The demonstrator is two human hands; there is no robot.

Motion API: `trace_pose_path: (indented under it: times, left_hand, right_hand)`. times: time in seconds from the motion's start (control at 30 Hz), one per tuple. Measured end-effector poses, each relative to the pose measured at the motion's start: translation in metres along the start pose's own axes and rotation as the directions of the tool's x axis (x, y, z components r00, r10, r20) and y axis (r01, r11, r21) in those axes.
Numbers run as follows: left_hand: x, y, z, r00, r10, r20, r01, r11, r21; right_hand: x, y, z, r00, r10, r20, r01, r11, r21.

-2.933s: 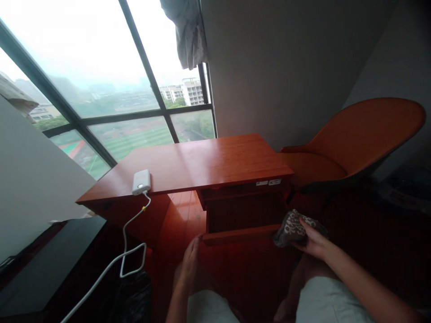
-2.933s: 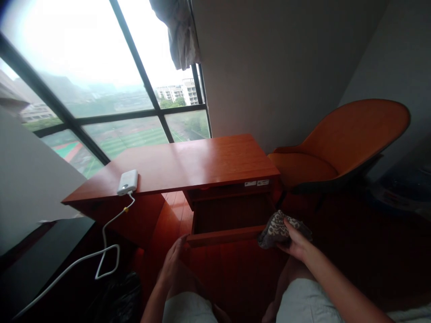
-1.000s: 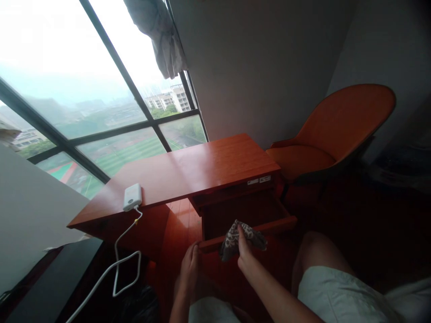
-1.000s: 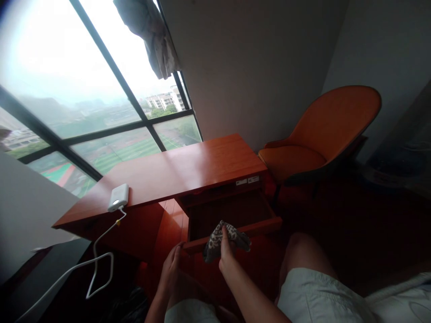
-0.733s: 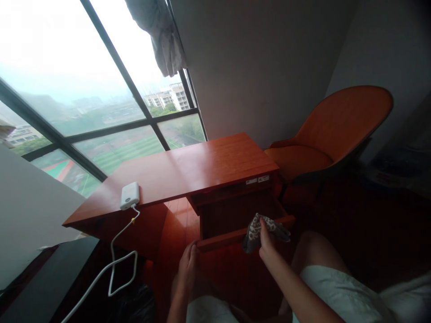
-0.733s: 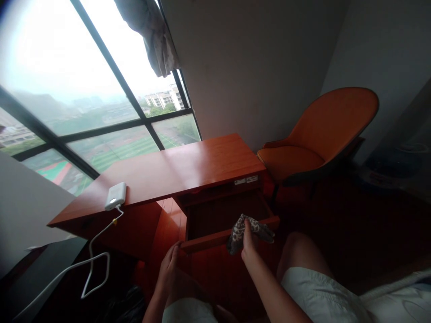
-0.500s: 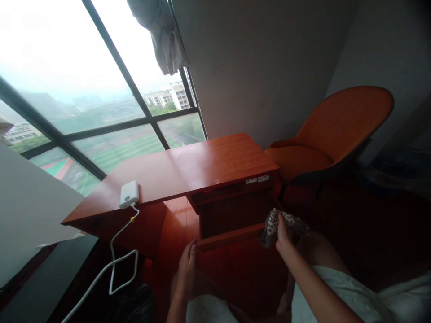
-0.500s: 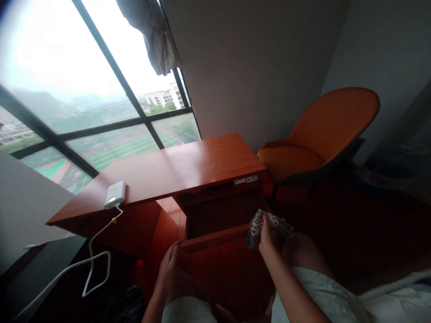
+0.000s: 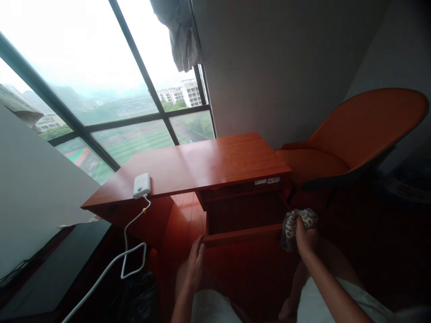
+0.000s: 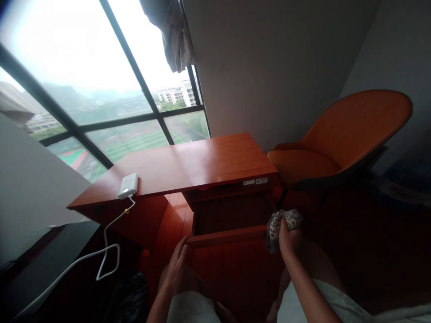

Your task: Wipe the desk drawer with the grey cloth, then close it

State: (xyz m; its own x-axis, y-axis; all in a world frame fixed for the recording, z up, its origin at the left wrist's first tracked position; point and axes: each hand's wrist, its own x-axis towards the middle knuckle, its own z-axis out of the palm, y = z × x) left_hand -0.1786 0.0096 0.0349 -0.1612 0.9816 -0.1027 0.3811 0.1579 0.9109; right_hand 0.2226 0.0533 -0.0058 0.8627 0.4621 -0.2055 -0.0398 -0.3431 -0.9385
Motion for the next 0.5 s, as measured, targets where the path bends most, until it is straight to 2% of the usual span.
trace_pose_path:
  times: [0.03, 0.07, 0.1, 0.17, 0.2, 0.27, 0.37, 0.43, 0.5]
  left_hand:
    - [0.001, -0.005, 0.002, 1.0, 0.008, -0.007, -0.008, 1.0, -0.004]
    - [0.002, -0.009, 0.003, 1.0, 0.014, -0.013, -0.014, 1.0, -0.008]
    - [0.002, -0.012, 0.005, 1.0, 0.02, -0.015, -0.02, 1.0, -0.013]
    - [0.002, -0.016, 0.007, 1.0, 0.025, -0.016, -0.025, 0.999, -0.023]
    - [0.002, -0.016, 0.007, 1.0, 0.022, -0.015, -0.022, 0.999, -0.028]
    - [0.0, -0.015, 0.007, 1.0, 0.009, -0.01, -0.01, 0.999, -0.04]
    - [-0.003, -0.01, 0.006, 1.0, -0.014, -0.007, 0.013, 0.998, -0.068]
    - [-0.004, -0.008, 0.006, 1.0, -0.02, -0.01, 0.019, 0.996, -0.09]
    - [-0.004, -0.008, 0.005, 1.0, -0.02, -0.012, 0.018, 0.994, -0.106]
  right_hand:
    - [0.001, -0.003, -0.004, 0.994, -0.11, -0.003, 0.11, 0.993, -0.042]
    - [0.002, -0.006, -0.007, 0.968, -0.252, 0.005, 0.251, 0.965, -0.08]
    - [0.003, -0.009, -0.009, 0.914, -0.404, 0.031, 0.404, 0.907, -0.116]
    - [0.0, -0.014, -0.011, 0.747, -0.648, 0.147, 0.664, 0.726, -0.178]
    - [-0.004, -0.016, -0.011, 0.667, -0.713, 0.218, 0.745, 0.636, -0.202]
    - [-0.019, -0.02, -0.009, 0.516, -0.771, 0.372, 0.856, 0.458, -0.239]
    - [-0.058, -0.025, 0.002, 0.316, -0.739, 0.596, 0.949, 0.252, -0.191]
    - [-0.094, -0.026, 0.014, 0.205, -0.68, 0.705, 0.977, 0.183, -0.107]
    - [-0.135, -0.024, 0.03, 0.133, -0.628, 0.766, 0.987, 0.154, -0.045]
